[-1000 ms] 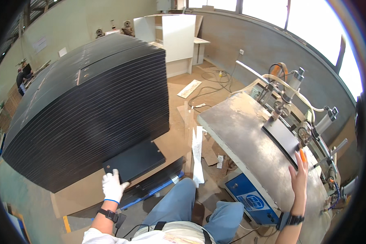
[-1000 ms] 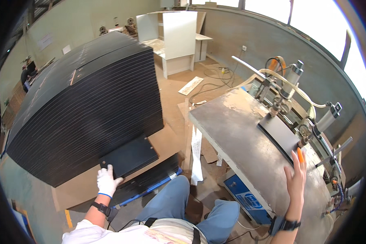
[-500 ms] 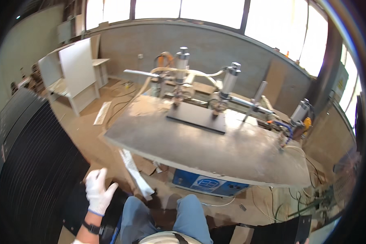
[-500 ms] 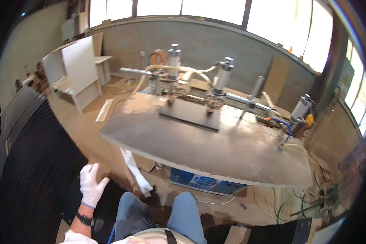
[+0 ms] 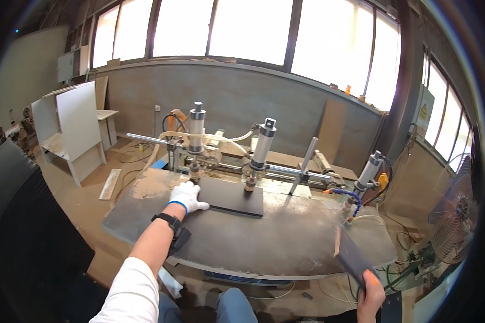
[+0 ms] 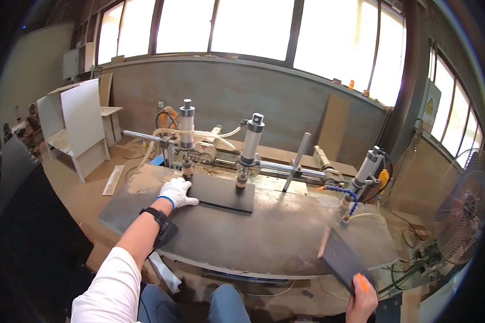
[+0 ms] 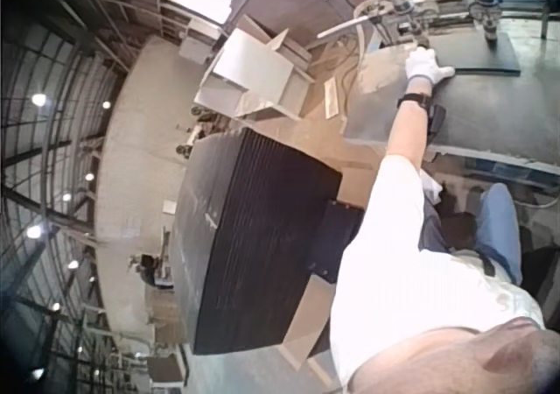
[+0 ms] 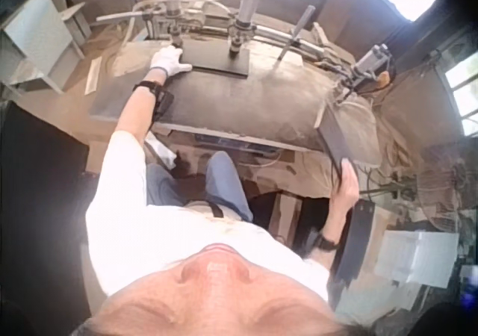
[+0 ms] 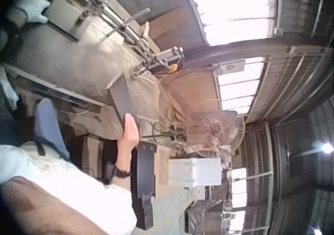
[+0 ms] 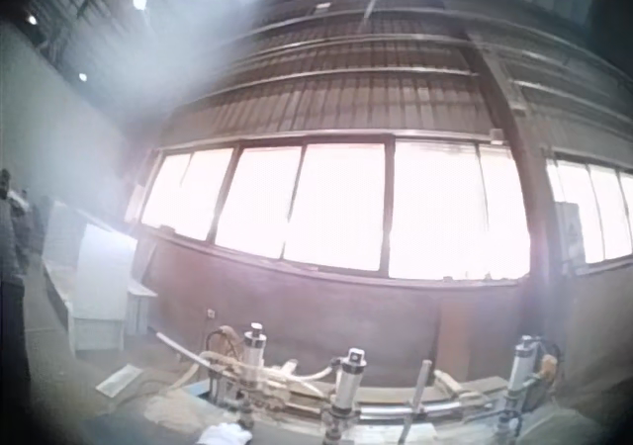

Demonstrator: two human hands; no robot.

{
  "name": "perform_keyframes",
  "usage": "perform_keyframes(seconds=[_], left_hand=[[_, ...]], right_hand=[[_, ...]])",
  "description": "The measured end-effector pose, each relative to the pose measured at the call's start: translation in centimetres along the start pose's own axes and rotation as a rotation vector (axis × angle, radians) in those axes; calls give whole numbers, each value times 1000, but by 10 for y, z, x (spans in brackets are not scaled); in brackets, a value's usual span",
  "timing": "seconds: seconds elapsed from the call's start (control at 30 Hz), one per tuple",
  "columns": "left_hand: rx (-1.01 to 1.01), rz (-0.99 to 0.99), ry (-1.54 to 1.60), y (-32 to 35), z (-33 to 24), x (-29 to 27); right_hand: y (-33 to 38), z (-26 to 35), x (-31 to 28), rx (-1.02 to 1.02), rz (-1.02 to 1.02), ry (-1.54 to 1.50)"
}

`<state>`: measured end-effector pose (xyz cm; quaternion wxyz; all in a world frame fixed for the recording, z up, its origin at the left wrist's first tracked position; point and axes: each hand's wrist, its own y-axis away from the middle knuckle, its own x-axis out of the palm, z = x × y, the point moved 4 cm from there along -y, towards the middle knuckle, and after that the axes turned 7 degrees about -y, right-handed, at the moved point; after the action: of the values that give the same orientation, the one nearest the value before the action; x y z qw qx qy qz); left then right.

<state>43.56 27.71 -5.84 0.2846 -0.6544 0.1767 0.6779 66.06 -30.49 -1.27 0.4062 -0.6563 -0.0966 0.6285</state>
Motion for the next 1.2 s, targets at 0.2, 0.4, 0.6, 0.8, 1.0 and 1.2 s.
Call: perform_keyframes(seconds=[0.2, 0.4, 0.6, 0.8, 1.0, 1.2], left_hand=[[37, -33, 23, 17, -3, 1], [210, -87, -19, 73, -10, -25], [126, -118, -15, 230, 35, -42], [-227, -339, -213, 410, 102, -39], [-715, -238, -393, 601, 106, 1], [-963, -30, -442, 658, 125, 48]], right_hand=[[-148, 92, 114, -345, -36, -415], [-222, 177, 206, -480, 84, -438], [-228, 192, 291, -456, 283, -355], [-243, 202, 356, -455, 399, -428], [-254, 232, 379, -402, 536, -393], [-230, 250, 328, -389, 486, -449]])
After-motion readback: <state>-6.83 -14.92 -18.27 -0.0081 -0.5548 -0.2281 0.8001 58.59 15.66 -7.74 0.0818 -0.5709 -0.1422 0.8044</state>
